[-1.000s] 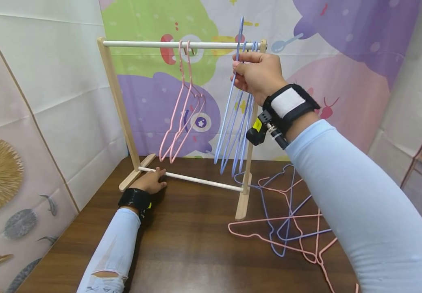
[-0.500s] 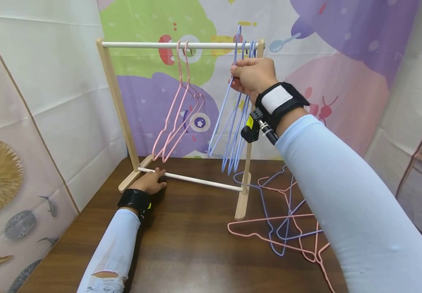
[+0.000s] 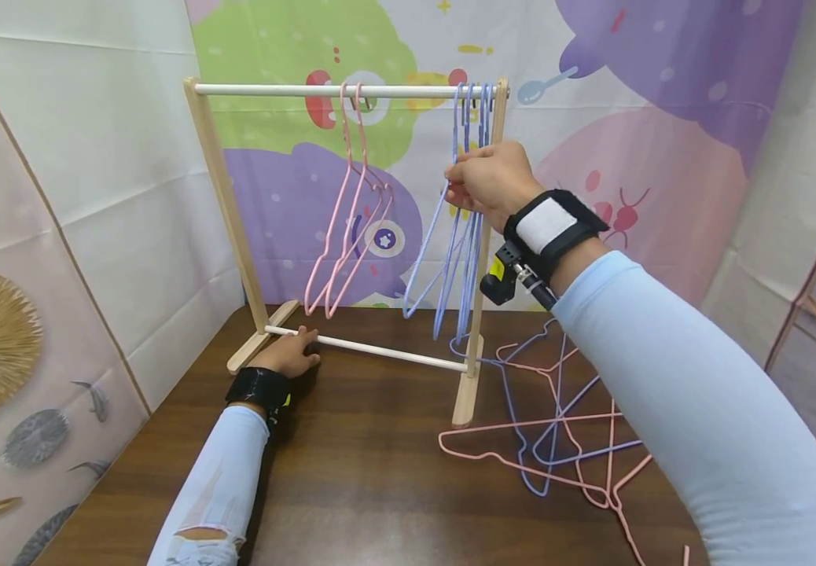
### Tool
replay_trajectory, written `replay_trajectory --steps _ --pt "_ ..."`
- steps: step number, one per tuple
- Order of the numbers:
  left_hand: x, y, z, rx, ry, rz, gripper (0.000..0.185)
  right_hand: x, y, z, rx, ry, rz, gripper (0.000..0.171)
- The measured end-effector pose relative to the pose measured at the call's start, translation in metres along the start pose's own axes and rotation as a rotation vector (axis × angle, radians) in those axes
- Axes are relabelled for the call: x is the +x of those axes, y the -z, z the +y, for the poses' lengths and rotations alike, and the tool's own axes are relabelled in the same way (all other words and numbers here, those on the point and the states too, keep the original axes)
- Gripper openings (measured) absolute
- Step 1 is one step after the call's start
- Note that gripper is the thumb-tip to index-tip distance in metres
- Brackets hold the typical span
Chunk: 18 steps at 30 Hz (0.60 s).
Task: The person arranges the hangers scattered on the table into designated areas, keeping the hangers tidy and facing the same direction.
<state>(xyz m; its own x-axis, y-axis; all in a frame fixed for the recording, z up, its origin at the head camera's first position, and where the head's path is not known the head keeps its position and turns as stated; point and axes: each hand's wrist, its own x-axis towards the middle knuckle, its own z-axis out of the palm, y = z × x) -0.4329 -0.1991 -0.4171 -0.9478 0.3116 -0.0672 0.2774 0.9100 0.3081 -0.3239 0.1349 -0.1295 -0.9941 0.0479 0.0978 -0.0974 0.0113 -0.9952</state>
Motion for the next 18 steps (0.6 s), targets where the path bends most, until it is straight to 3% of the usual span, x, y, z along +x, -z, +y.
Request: replay_trajectory --steps 6,11,18 --pt "0.000 -0.001 0.000 -0.004 -0.007 0.009 0.062 -0.014 0.016 0.014 -0.188 0.129 0.073 0.022" --pt "0.000 -0.001 0.000 -0.002 -0.014 0.014 0.063 -0.015 0.035 0.045 -0.283 0.256 0.181 0.021" --pt "-0.001 0.000 0.001 -0.008 -0.009 0.015 0.062 -0.012 0.061 0.088 -0.381 0.239 0.202 0.028"
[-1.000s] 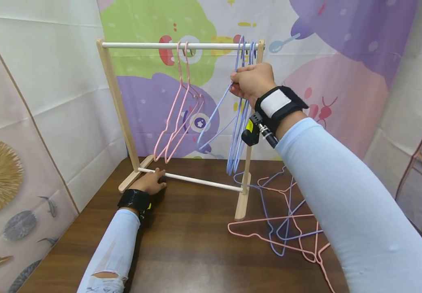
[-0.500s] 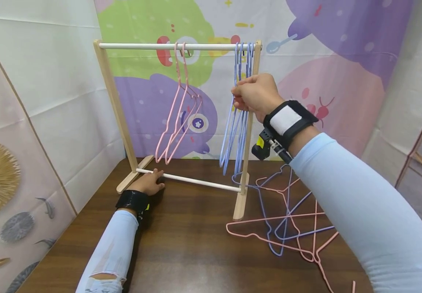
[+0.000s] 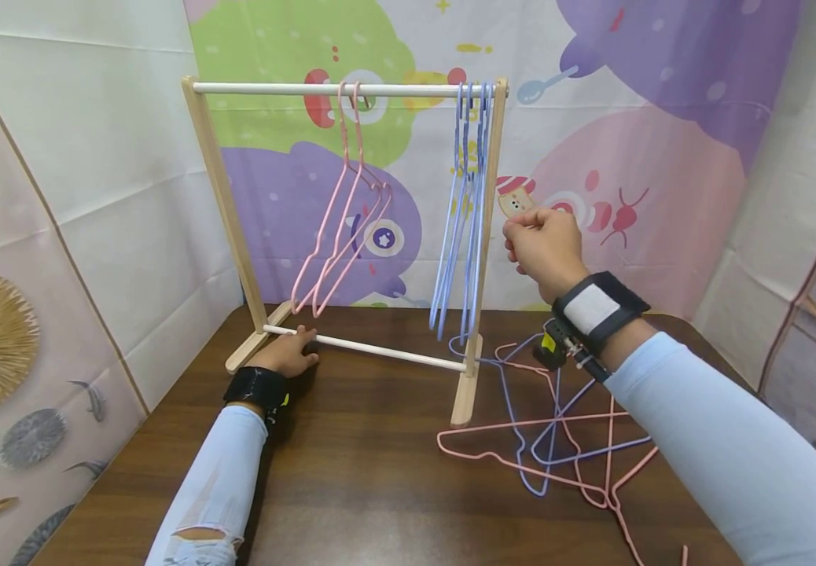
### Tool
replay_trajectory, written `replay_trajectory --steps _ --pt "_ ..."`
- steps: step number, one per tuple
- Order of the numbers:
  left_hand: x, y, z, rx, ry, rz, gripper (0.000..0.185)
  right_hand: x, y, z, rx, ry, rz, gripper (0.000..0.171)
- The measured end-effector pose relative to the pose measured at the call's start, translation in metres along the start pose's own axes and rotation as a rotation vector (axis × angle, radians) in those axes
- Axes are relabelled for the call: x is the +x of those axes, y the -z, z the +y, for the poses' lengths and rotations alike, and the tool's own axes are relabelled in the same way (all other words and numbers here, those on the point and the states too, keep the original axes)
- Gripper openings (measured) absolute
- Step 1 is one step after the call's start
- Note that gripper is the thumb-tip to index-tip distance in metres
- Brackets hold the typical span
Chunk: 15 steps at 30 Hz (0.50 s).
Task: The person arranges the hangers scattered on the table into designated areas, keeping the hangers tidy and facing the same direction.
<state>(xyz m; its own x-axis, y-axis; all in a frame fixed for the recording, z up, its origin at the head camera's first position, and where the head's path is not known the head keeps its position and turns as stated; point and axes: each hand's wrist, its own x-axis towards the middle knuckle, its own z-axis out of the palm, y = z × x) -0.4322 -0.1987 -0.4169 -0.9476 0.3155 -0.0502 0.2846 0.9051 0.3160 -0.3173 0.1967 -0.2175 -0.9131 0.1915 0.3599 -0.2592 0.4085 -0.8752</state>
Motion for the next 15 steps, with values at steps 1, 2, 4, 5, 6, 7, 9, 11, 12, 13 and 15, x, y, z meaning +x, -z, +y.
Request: replay_trajectory --steps 1,2,4,5,6,7,9,11,12,13,15 --pt "0.000 0.000 0.000 0.000 -0.001 0.000 0.063 -0.001 0.001 0.005 -0.010 -0.006 -0.006 0.029" --pt "0.000 0.000 0.000 0.000 -0.001 0.000 0.063 -0.001 0.002 0.009 -0.018 -0.015 -0.012 0.029" --pt "-0.001 0.000 0.000 0.000 0.002 -0.004 0.063 -0.003 0.004 0.017 -0.022 -0.020 -0.025 0.029" --pt "-0.001 0.000 0.000 0.000 0.002 -0.008 0.063 -0.004 0.004 0.021 -0.025 -0.025 -0.034 0.031" --pt "-0.001 0.000 0.000 -0.001 0.004 -0.012 0.062 -0.006 0.005 0.026 -0.033 -0.023 -0.045 0.032" --pt "-0.001 0.000 0.000 -0.001 0.006 -0.017 0.062 -0.008 0.006 0.030 -0.037 -0.020 -0.056 0.033" --pt "-0.001 0.000 0.000 -0.001 0.010 -0.024 0.062 -0.014 0.008 0.040 -0.056 -0.019 -0.085 0.034" --pt "-0.001 0.000 0.000 0.001 0.010 -0.025 0.062 -0.020 0.011 0.051 -0.094 -0.010 -0.123 0.034" --pt "-0.001 0.000 0.000 0.000 0.011 -0.024 0.062 -0.024 0.012 0.057 -0.131 0.007 -0.145 0.032" --pt "0.000 0.000 0.001 0.001 0.008 -0.022 0.062 -0.028 0.013 0.062 -0.167 0.022 -0.168 0.030" --pt "0.000 0.001 0.002 0.003 0.001 -0.018 0.062 -0.037 0.016 0.073 -0.263 0.061 -0.221 0.027"
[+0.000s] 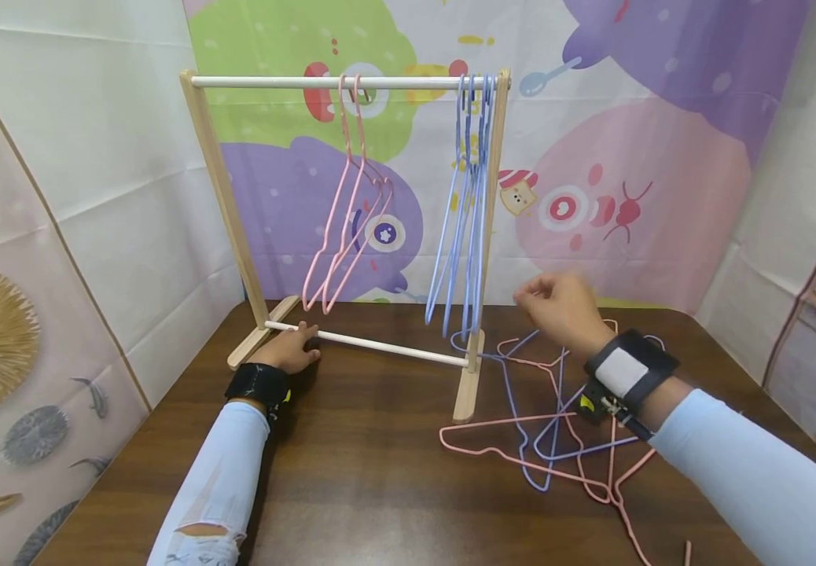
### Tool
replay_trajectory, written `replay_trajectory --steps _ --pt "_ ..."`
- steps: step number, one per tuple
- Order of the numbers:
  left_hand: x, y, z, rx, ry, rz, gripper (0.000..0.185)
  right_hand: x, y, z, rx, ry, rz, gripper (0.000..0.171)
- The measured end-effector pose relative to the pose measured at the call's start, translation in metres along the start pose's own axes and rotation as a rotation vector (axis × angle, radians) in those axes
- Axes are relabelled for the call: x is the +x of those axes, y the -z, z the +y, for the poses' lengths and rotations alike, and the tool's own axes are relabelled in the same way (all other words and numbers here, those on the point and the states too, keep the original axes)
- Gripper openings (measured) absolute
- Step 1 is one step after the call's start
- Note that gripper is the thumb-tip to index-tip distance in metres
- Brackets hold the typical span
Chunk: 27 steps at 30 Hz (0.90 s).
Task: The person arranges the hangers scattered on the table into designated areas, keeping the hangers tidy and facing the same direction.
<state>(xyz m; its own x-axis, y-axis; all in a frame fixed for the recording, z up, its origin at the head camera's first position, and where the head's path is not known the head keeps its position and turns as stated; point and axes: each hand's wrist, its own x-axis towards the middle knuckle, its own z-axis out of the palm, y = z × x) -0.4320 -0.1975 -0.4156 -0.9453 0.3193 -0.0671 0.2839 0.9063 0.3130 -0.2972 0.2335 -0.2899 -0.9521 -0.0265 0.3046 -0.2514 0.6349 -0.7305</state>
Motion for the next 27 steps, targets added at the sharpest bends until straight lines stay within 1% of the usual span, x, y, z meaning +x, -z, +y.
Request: replay_trajectory --steps 2,4,6,8,11,13,15,19,23,25,27 --pt "0.000 0.000 0.000 0.001 -0.003 0.003 0.062 -0.009 -0.004 0.011 -0.109 0.050 -0.056 0.024" --pt "0.000 0.001 0.000 0.005 -0.006 0.003 0.062 -0.018 -0.008 0.022 -0.187 0.090 -0.115 0.021" --pt "0.000 0.002 0.000 0.009 -0.007 0.003 0.063 -0.024 -0.012 0.033 -0.231 0.113 -0.166 0.017" --pt "0.000 0.002 0.000 0.010 -0.009 0.003 0.063 -0.031 -0.016 0.043 -0.249 0.136 -0.211 0.013" --pt "0.000 0.001 -0.001 0.008 -0.009 0.001 0.063 -0.039 -0.022 0.060 -0.293 0.181 -0.249 0.009" --pt "0.000 0.001 -0.001 0.009 -0.007 -0.002 0.063 -0.045 -0.028 0.072 -0.338 0.221 -0.276 0.011" --pt "0.001 0.000 -0.001 0.008 -0.004 -0.004 0.063 -0.052 -0.033 0.084 -0.389 0.265 -0.301 0.015" --pt "0.001 0.001 0.000 0.000 -0.006 -0.003 0.063 -0.066 -0.043 0.098 -0.430 0.299 -0.394 0.032" --pt "0.001 0.001 0.000 0.013 -0.013 0.001 0.064 -0.077 -0.049 0.098 -0.454 0.298 -0.478 0.047" --pt "0.001 0.001 -0.001 0.020 -0.012 0.000 0.064 -0.081 -0.049 0.095 -0.483 0.282 -0.504 0.060" --pt "0.001 0.000 -0.001 0.021 -0.014 0.001 0.063 -0.085 -0.049 0.092 -0.522 0.266 -0.508 0.073"
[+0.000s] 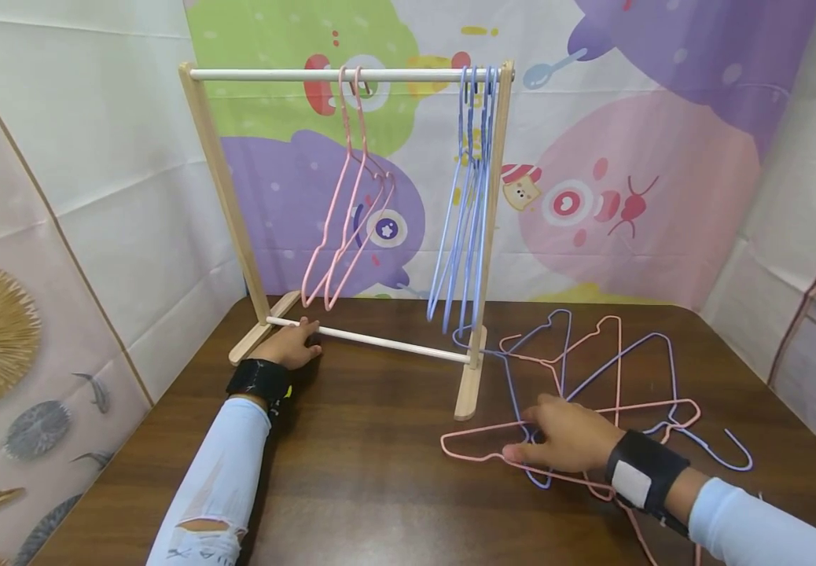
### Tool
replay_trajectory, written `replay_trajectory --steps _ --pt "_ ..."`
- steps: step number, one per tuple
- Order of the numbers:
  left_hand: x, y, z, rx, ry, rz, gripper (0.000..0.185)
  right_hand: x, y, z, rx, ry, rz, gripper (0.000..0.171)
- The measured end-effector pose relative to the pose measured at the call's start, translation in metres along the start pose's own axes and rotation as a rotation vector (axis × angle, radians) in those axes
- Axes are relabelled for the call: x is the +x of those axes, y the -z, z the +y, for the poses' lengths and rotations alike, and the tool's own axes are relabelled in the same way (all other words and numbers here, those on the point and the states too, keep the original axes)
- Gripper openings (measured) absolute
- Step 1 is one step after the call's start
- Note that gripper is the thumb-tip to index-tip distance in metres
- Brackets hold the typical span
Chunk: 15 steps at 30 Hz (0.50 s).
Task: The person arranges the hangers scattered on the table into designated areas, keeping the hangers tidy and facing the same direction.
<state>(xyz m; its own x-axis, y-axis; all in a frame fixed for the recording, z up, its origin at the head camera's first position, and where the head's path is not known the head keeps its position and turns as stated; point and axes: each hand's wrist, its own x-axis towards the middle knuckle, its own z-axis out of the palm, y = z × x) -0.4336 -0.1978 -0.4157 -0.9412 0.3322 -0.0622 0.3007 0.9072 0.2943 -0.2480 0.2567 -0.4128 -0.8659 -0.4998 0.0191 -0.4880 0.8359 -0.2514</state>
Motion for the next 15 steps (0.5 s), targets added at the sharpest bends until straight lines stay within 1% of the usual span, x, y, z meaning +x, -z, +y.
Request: replay_trajectory --steps 3,5,7,10,15 --pt "-0.0001 -0.0002 -0.0002 -0.004 0.002 -0.001 0.063 -0.0053 0.0010 -0.0047 -0.058 -0.032 -0.024 0.095" --pt "-0.0003 -0.0003 0.0001 -0.005 0.006 -0.001 0.063 -0.0081 0.0007 -0.0069 -0.088 -0.027 -0.022 0.099" --pt "-0.0007 -0.0004 0.0005 -0.009 0.012 -0.001 0.063 -0.0099 0.0000 -0.0086 -0.114 -0.017 -0.020 0.095" --pt "-0.0011 -0.0006 0.0010 -0.017 0.018 0.001 0.063 -0.0103 -0.0010 -0.0097 -0.123 0.016 -0.005 0.082" --pt "-0.0013 -0.0010 0.0012 -0.023 0.019 0.002 0.063 -0.0081 0.0002 -0.0097 -0.118 0.106 0.012 0.069"
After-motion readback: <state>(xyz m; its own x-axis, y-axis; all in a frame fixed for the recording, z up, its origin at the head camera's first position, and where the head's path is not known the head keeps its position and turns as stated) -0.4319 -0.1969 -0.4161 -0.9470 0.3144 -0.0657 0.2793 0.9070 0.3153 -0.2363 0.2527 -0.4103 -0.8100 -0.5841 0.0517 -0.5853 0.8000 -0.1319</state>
